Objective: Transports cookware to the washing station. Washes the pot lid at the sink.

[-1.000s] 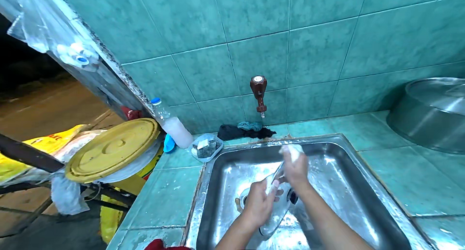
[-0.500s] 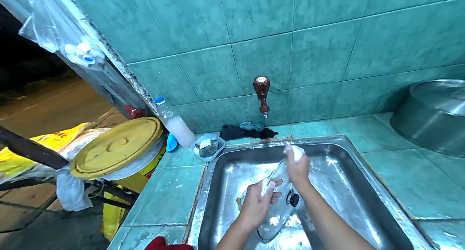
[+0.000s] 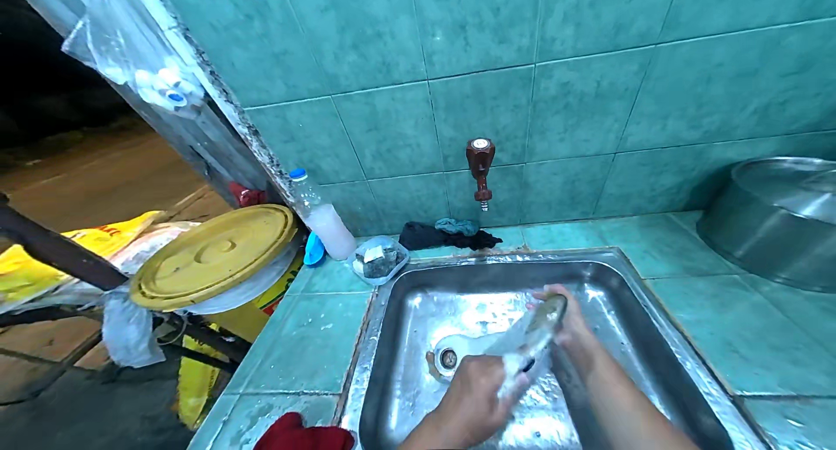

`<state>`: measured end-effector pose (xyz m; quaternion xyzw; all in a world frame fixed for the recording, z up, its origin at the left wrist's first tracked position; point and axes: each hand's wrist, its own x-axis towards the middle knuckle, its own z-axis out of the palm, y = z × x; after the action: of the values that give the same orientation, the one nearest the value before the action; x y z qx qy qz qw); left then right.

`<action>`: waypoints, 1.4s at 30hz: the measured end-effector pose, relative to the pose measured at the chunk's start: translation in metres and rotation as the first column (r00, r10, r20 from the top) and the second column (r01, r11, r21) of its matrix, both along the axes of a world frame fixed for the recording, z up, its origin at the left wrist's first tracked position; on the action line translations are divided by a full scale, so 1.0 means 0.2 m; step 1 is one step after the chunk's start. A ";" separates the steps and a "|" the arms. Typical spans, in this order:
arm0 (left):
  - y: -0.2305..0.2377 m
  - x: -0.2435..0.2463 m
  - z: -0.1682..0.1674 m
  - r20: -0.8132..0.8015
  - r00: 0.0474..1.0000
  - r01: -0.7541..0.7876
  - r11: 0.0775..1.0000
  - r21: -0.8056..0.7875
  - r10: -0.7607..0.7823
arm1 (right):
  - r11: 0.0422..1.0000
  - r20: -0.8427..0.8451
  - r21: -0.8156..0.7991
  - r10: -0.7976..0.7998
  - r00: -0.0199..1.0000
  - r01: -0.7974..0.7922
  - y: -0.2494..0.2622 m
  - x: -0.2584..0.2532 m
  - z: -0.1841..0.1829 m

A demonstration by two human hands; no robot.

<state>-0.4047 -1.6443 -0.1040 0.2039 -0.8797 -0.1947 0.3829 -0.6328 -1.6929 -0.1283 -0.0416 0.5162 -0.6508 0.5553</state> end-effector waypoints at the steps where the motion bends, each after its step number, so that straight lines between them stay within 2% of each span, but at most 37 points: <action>1: -0.02 0.01 -0.02 0.023 0.997 0.075 0.990 -0.120 -0.073 | 0.995 0.076 -0.076 0.065 0.995 -0.059 0.05 -0.04 0.03; 3: -0.05 0.06 -0.03 0.140 0.974 0.209 0.951 -0.227 -0.180 | 0.972 0.062 -0.132 0.203 0.977 -0.194 0.13 -0.13 0.06; 5: -0.09 0.10 -0.06 0.263 0.948 0.254 0.921 -0.297 -0.177 | 0.974 -0.034 -0.041 0.222 0.974 -0.224 0.19 -0.16 0.09; 8: -0.12 0.17 -0.05 0.404 0.913 0.152 0.964 -0.219 -0.052 | 0.984 -0.134 -0.053 0.163 0.977 -0.171 0.25 -0.18 0.07; 10: -0.15 0.21 -0.05 0.302 0.948 -0.074 0.991 -0.108 0.104 | 0.982 -0.165 -0.121 0.127 0.978 -0.148 0.26 -0.20 0.06; 11: -0.17 0.22 -0.07 0.177 0.962 -0.211 0.978 0.000 0.208 | 0.978 -0.167 -0.152 0.120 0.979 -0.146 0.26 -0.20 0.05; 12: -0.19 0.21 -0.08 0.043 0.953 -0.302 0.930 0.208 0.299 | 0.972 -0.165 -0.184 0.118 0.979 -0.148 0.26 -0.20 0.04; 13: -0.20 0.19 -0.06 -0.080 0.925 -0.286 0.819 0.498 0.371 | 0.964 -0.164 -0.214 0.124 0.979 -0.158 0.26 -0.20 0.03; 14: -0.20 0.17 -0.03 -0.162 0.887 -0.165 0.624 0.763 0.432 | 0.957 -0.171 -0.232 0.134 0.976 -0.172 0.25 -0.19 0.02; 15: -0.19 0.16 0.00 -0.222 0.852 0.019 0.397 0.918 0.473 | 0.953 -0.209 -0.230 0.149 0.967 -0.196 0.24 -0.17 0.02; 16: -0.20 0.15 0.02 -0.286 0.848 0.203 0.224 0.953 0.447 | 0.956 -0.297 -0.193 0.157 0.942 -0.220 0.22 -0.15 0.02; 17: -0.20 0.16 0.03 -0.356 0.854 0.330 0.133 0.934 0.380 | 0.965 -0.434 -0.119 0.160 0.887 -0.232 0.19 -0.14 0.01; 18: -0.21 0.17 0.04 -0.396 0.854 0.385 0.103 0.917 0.336 | 0.970 -0.600 -0.016 0.184 0.779 -0.241 0.16 -0.14 0.01; 20: -0.20 0.18 0.08 -0.382 0.864 0.366 0.112 0.924 0.326 | 0.955 -0.839 0.207 0.284 0.464 -0.211 0.11 -0.18 0.01; 21: -0.20 0.18 0.10 -0.347 0.870 0.325 0.122 0.938 0.351 | 0.938 -0.874 0.300 0.342 0.345 -0.172 0.10 -0.18 0.05; 22: -0.19 0.17 0.11 -0.313 0.872 0.285 0.128 0.950 0.376 | 0.929 -0.883 0.340 0.369 0.291 -0.147 0.08 -0.16 0.12; 23: -0.20 0.16 0.12 -0.291 0.869 0.261 0.129 0.957 0.400 | 0.927 -0.883 0.339 0.371 0.287 -0.158 0.06 -0.14 0.19; 24: -0.20 0.14 0.12 -0.290 0.860 0.260 0.128 0.957 0.420 | 0.928 -0.873 0.308 0.363 0.326 -0.208 0.04 -0.09 0.26; 26: -0.22 0.12 0.09 -0.328 0.832 0.303 0.128 0.944 0.447 | 0.889 -0.795 0.221 0.402 0.453 -0.402 0.01 0.03 0.38; 27: -0.23 0.11 0.08 -0.352 0.816 0.331 0.127 0.935 0.459 | 0.839 -0.758 0.182 0.452 0.471 -0.512 0.00 0.09 0.42; 29: -0.24 0.08 0.07 -0.388 0.783 0.379 0.122 0.917 0.487 | 0.728 -0.779 0.170 0.512 0.362 -0.664 -0.04 0.13 0.45; 30: -0.24 0.08 0.08 -0.393 0.766 0.389 0.118 0.913 0.509 | 0.717 -0.815 0.178 0.491 0.307 -0.674 -0.06 0.13 0.46; 34: -0.27 0.10 0.12 -0.412 0.729 0.421 0.116 0.899 0.546 | 0.845 -0.972 0.055 0.167 0.165 -0.532 -0.14 0.09 0.57; 36: -0.28 0.10 0.15 -0.417 0.733 0.422 0.122 0.899 0.537 | 0.881 -0.996 -0.044 -0.003 0.087 -0.470 -0.20 0.10 0.72; 38: -0.29 0.08 0.18 -0.416 0.731 0.421 0.123 0.899 0.541 | 0.907 -0.995 -0.072 -0.092 -0.027 -0.415 -0.31 0.12 0.90; 42: -0.30 0.05 0.23 -0.451 0.703 0.456 0.138 0.879 0.550 | 0.943 -0.972 0.113 0.040 -0.231 -0.312 -0.51 0.19 1.19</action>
<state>-0.3955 -1.7039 -0.0585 0.3408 -0.2896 -0.7674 0.4595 -0.5953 -1.7957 0.1091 -0.6505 0.6817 -0.3332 0.0322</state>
